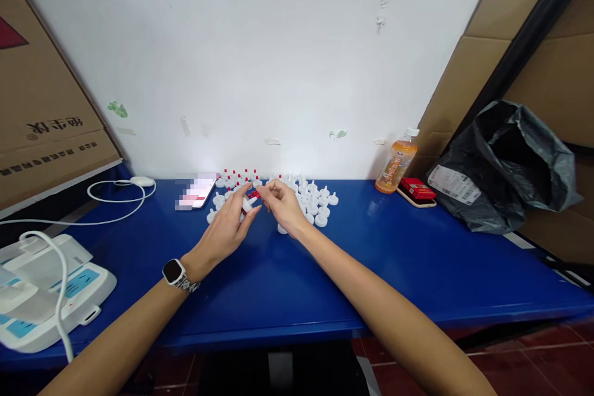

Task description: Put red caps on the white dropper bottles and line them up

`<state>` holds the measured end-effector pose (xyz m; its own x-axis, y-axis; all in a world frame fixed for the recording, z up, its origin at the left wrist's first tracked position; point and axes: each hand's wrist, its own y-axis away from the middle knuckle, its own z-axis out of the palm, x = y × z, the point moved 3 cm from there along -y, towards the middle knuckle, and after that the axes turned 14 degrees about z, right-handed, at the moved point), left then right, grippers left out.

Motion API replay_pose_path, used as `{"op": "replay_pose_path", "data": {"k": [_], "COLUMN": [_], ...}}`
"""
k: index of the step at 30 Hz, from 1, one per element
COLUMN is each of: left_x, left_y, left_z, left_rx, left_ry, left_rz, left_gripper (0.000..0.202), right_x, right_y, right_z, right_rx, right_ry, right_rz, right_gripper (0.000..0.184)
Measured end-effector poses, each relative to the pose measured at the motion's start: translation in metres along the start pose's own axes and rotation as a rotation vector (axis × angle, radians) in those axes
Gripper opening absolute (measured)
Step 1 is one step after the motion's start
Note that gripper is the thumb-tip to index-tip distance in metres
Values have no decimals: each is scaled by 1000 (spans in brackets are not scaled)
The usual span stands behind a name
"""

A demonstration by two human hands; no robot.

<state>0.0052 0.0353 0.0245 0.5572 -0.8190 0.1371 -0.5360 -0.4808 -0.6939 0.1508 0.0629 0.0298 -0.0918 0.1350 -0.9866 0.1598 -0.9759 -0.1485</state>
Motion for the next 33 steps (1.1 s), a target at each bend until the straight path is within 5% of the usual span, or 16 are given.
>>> {"op": "replay_pose_path", "data": {"k": [5,11,22,31,33], "left_x": [2,8,5,-7,-11], "left_y": [0,2,3,1,2], "left_z": [4,8,13,11,10], "left_rx": [19,90,98,79,121], "left_ry": [-17,-14,96,105,76], "left_rz": [-49,-132,-173,-172,-196], "left_gripper": [53,53,58,70,80], "right_x": [2,0,0,-18,-19], "right_y": [10,18,11,-26,-47], "right_z": [7,18,14,-11,-17], "right_rx": [312,314,176,-229,-215], "right_ry": [-19,-26,-124,174,242], "right_rz": [-121,-91,-53,140,102], "right_gripper": [37,40,33,34,29]}}
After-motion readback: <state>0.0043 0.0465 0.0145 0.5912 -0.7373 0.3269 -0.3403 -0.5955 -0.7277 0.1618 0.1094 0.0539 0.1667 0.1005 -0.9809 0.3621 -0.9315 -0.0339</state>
